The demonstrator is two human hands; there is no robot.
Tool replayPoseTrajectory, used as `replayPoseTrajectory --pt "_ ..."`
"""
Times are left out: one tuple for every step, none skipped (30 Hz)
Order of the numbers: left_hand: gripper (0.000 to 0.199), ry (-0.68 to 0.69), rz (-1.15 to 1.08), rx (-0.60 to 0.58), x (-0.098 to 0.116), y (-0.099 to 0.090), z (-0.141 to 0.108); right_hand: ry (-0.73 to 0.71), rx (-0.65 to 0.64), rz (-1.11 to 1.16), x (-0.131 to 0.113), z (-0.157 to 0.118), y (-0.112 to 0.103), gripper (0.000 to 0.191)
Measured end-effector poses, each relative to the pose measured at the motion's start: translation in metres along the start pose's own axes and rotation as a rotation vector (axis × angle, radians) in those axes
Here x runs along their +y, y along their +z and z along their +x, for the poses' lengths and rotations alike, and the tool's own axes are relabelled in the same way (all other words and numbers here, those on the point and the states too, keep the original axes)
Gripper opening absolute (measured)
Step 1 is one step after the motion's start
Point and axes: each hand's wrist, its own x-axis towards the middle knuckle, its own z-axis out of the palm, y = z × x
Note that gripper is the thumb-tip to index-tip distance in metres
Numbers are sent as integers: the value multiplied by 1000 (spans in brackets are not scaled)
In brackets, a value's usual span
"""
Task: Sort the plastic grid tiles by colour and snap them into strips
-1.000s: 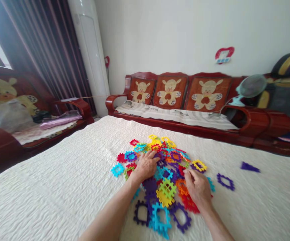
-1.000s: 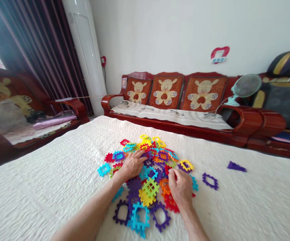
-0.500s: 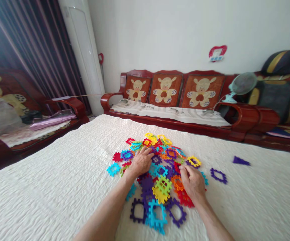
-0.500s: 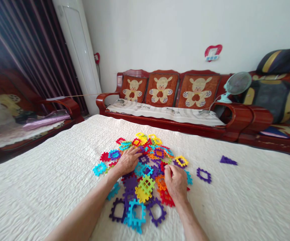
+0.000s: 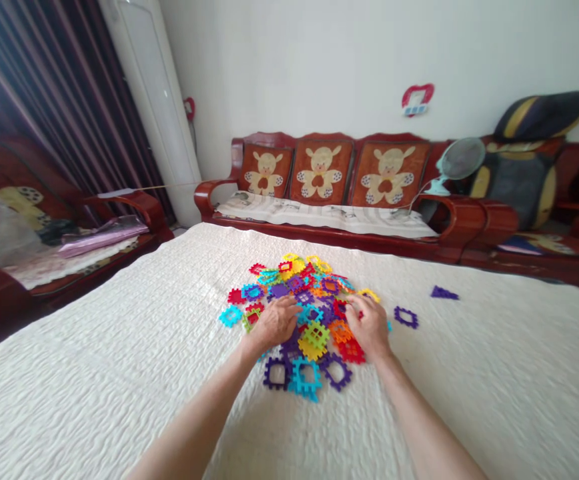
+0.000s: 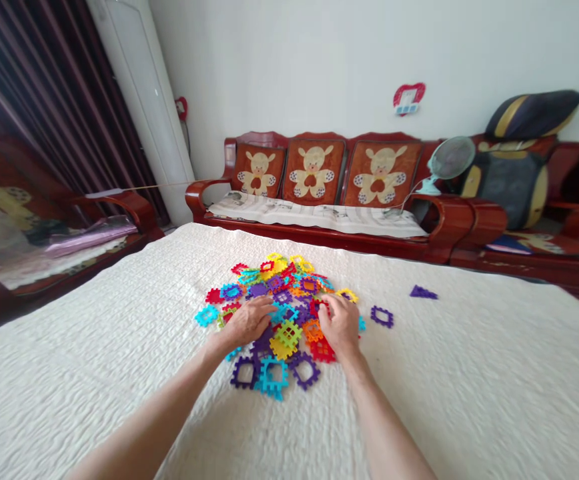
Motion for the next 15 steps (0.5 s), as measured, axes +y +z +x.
replayPoseTrajectory --pt "30 -12 0 12 4 0 -4 -1 -58 -60 -6 5 0 27" --pt "30 -27 -3 21 7 1 -8 18 -119 -129 -12 11 1 27" --pt "30 -45 -10 27 9 1 -10 49 -178 -202 -20 17 2 28" --pt "30 -60 -19 30 11 1 -12 82 -231 -270 -27 23 3 29" --pt "30 -75 -28 34 11 1 -13 113 -283 -330 -33 28 6 29" --pt "30 -86 -38 39 11 1 -14 147 -332 -381 -38 33 8 29" --pt "30 -92 -47 42 11 0 -14 185 -378 -423 -42 36 11 29" --pt "30 -95 -56 44 10 0 -15 227 -416 -456 -45 39 14 30" --pt "30 -98 -61 49 9 -1 -15 263 -440 -478 -45 40 17 31" --pt "30 -99 -63 54 7 -1 -16 283 -448 -486 -45 41 20 31" --pt "30 -102 -63 62 5 -1 -16 281 -442 -481 -43 41 22 30" --pt "30 -104 -63 69 3 -1 -17 265 -426 -468 -41 40 24 28" --pt "30 -104 -64 75 1 -1 -17 240 -405 -450 -38 38 26 26" --pt "30 -103 -65 83 -1 0 -17 215 -384 -430 -35 36 27 24" --pt "30 -102 -68 94 -4 0 -16 195 -364 -411 -33 35 27 22"
